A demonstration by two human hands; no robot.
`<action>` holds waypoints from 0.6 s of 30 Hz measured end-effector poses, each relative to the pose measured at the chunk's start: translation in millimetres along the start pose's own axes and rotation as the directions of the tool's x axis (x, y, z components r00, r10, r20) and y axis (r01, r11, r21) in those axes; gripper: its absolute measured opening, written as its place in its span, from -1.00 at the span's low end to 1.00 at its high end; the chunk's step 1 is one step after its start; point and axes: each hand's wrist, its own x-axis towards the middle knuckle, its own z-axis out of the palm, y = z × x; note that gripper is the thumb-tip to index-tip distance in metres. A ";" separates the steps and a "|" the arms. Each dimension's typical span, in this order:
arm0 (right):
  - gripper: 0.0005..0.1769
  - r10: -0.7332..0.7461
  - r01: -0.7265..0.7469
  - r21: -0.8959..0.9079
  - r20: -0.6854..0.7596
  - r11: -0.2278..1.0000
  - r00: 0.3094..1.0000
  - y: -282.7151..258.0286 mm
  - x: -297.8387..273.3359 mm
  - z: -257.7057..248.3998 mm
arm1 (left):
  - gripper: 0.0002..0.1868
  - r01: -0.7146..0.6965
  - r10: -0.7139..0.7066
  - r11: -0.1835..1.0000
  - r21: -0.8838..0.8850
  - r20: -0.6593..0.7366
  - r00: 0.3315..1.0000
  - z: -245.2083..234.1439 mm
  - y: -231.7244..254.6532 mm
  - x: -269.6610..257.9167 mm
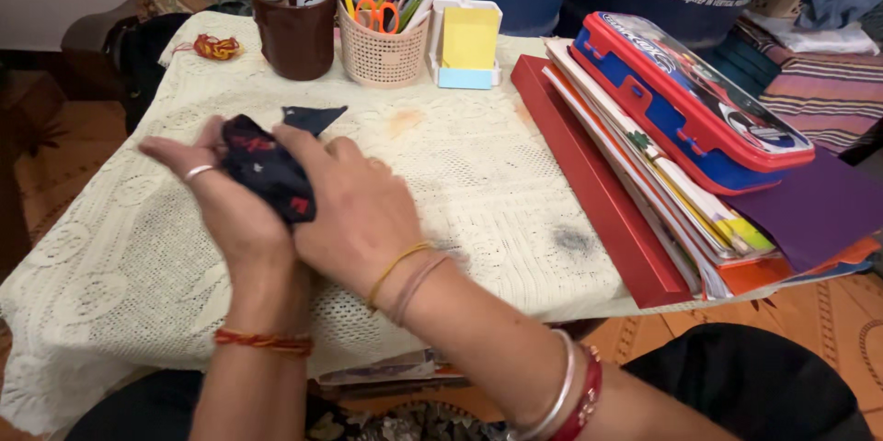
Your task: The person sorts through various stationery items including pens, pencils, and markers on a table, testing some on paper before placing them into a container. They also organize several notebooks, folders, and a pencil case by hand.
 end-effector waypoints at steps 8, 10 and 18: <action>-0.42 0.024 -0.205 0.915 0.210 0.347 0.978 19.4 21.9 -14.4 | 0.07 -0.167 0.170 0.977 0.132 -0.013 0.985 2.9 35.3 -16.8; -0.50 0.050 -0.181 0.917 0.174 0.355 0.983 24.4 25.7 -25.8 | -0.03 -0.139 0.108 0.979 0.150 0.196 0.975 26.9 45.9 -29.9; -0.54 -0.047 -0.285 0.846 0.341 0.451 0.939 51.0 18.8 -58.2 | -0.23 0.177 -0.156 0.984 -0.003 0.461 0.873 50.8 75.2 -48.2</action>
